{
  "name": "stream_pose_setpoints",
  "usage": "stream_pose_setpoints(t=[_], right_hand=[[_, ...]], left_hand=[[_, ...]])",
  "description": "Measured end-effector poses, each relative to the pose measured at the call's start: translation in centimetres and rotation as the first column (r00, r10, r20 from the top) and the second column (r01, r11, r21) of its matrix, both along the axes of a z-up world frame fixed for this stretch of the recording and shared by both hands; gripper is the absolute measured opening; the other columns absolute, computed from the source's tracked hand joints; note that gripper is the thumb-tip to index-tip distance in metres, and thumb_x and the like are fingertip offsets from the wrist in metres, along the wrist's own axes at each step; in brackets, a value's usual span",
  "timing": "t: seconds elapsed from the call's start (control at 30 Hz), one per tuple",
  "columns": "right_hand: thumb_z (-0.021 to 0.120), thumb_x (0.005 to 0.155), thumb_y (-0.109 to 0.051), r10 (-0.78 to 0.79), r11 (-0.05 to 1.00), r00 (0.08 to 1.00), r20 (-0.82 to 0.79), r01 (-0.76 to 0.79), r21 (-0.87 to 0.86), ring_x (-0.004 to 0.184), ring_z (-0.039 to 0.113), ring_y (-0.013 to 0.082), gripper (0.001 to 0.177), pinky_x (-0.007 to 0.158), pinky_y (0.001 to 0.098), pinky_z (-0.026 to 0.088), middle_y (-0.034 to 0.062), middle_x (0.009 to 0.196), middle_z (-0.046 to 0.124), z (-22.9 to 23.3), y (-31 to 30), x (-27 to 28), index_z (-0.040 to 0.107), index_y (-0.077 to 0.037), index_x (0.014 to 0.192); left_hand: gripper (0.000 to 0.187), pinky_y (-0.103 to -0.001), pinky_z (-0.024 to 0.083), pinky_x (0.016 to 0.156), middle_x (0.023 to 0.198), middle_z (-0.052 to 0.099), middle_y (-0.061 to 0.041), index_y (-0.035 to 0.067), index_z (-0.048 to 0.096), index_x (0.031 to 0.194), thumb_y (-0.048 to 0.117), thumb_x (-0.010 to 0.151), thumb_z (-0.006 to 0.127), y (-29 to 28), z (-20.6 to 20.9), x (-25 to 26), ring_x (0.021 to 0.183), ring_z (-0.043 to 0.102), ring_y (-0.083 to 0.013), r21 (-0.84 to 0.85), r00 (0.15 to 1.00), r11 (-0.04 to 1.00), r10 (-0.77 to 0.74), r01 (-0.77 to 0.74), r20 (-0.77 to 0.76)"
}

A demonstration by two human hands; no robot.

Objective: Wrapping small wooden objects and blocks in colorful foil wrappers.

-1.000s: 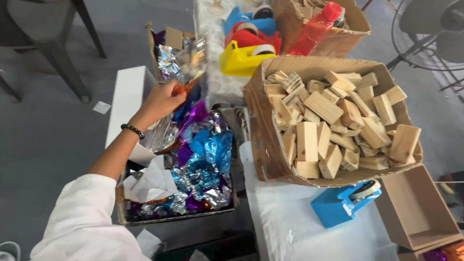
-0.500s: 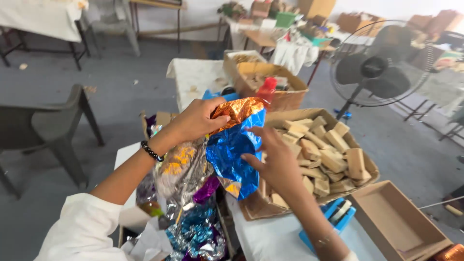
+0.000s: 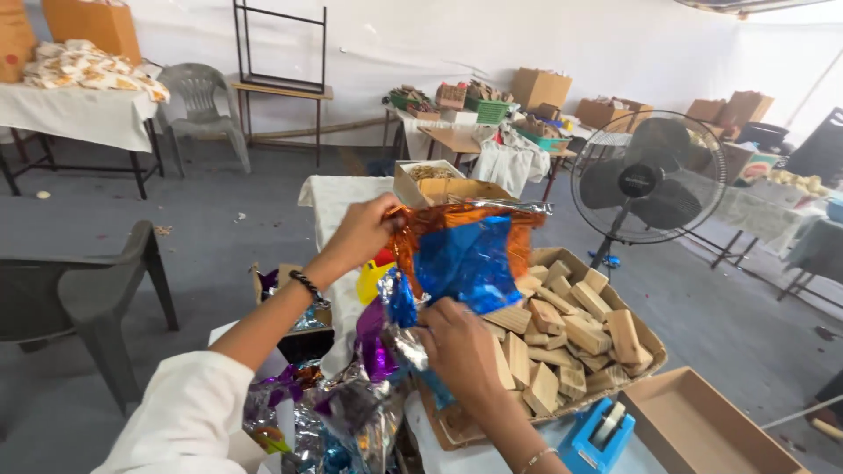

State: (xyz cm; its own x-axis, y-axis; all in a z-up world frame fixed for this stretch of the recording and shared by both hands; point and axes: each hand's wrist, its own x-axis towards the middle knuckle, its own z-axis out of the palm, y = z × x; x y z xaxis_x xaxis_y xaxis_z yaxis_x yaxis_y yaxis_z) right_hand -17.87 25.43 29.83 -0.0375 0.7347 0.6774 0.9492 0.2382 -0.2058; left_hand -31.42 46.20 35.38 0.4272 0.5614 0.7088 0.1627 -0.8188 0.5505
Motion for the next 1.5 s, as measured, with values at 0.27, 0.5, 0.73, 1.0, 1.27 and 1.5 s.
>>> stream_pose_setpoints(t=[0.27,0.5,0.73,1.0,1.27,1.5], right_hand=[[0.074,0.074,-0.016,0.007,0.929,1.000,-0.007,-0.004,0.370,0.128,0.048,0.0383,0.015,0.102,0.0550,0.037,0.0146,0.130,0.061,3.8,-1.3,-0.6,0.067,-0.008,0.085],[0.064,0.071,-0.008,0.234,0.947,0.971,0.041,-0.238,0.217,0.111,0.063,0.0376,0.007,0.097,0.0523,0.043,0.0127,0.099,0.072,-1.1,0.8,0.2,0.060,-0.008,0.077],[0.055,0.082,-0.007,0.088,0.981,0.927,-0.365,-0.145,-0.131,0.063,0.067,0.0370,0.021,0.064,0.0458,0.051,0.0189,0.072,0.062,-0.4,-0.5,0.4,0.060,-0.006,0.102],[0.075,0.090,-0.042,-0.400,0.898,0.885,-0.239,0.327,-0.294,0.073,0.071,0.0384,0.049,0.068,0.0491,0.055,0.0208,0.077,0.073,-1.6,0.5,3.9,0.060,-0.013,0.127],[0.072,0.082,-0.023,0.078,0.997,0.995,-0.069,-0.078,-0.001,0.076,0.077,0.0273,0.008,0.067,0.0383,0.061,0.0137,0.148,0.062,-4.0,-0.8,2.2,0.075,-0.016,0.082],[0.090,0.079,-0.030,0.167,0.926,0.983,0.078,-0.184,0.328,0.091,0.074,0.0229,0.025,0.065,0.0339,0.060,0.0130,0.149,0.054,-7.0,-2.9,-1.8,0.078,-0.024,0.101]], left_hand=[[0.015,-0.044,0.056,0.067,0.083,0.072,-0.021,0.003,0.067,0.106,0.012,0.094,0.068,0.4,0.1,-0.5,0.078,0.075,-0.0353,-0.021,0.987,0.987,0.162,-0.162,-0.017],[0.019,-0.048,0.052,0.070,0.092,0.073,-0.023,0.001,0.061,0.110,0.005,0.092,0.064,6.1,-4.0,0.3,0.084,0.070,-0.0400,0.048,0.959,0.962,0.262,-0.268,0.108],[0.017,-0.049,0.053,0.075,0.098,0.073,-0.021,0.004,0.052,0.118,0.014,0.104,0.055,1.6,0.1,-1.2,0.087,0.073,-0.0390,-0.348,0.961,0.920,0.241,-0.180,0.139],[0.020,-0.051,0.055,0.075,0.111,0.068,-0.020,0.005,0.057,0.118,0.001,0.098,0.058,1.1,1.5,-5.3,0.093,0.068,-0.0435,0.455,0.923,0.828,0.384,-0.327,-0.035],[0.018,-0.047,0.057,0.075,0.099,0.068,-0.020,0.002,0.057,0.111,0.000,0.093,0.053,0.3,-1.8,-4.8,0.092,0.071,-0.0387,0.254,0.996,0.963,0.092,-0.088,-0.002],[0.012,-0.055,0.051,0.069,0.099,0.066,-0.021,0.004,0.056,0.109,0.007,0.098,0.059,-4.5,-2.6,-6.1,0.087,0.065,-0.0458,0.236,0.939,0.928,0.322,-0.288,-0.118]])
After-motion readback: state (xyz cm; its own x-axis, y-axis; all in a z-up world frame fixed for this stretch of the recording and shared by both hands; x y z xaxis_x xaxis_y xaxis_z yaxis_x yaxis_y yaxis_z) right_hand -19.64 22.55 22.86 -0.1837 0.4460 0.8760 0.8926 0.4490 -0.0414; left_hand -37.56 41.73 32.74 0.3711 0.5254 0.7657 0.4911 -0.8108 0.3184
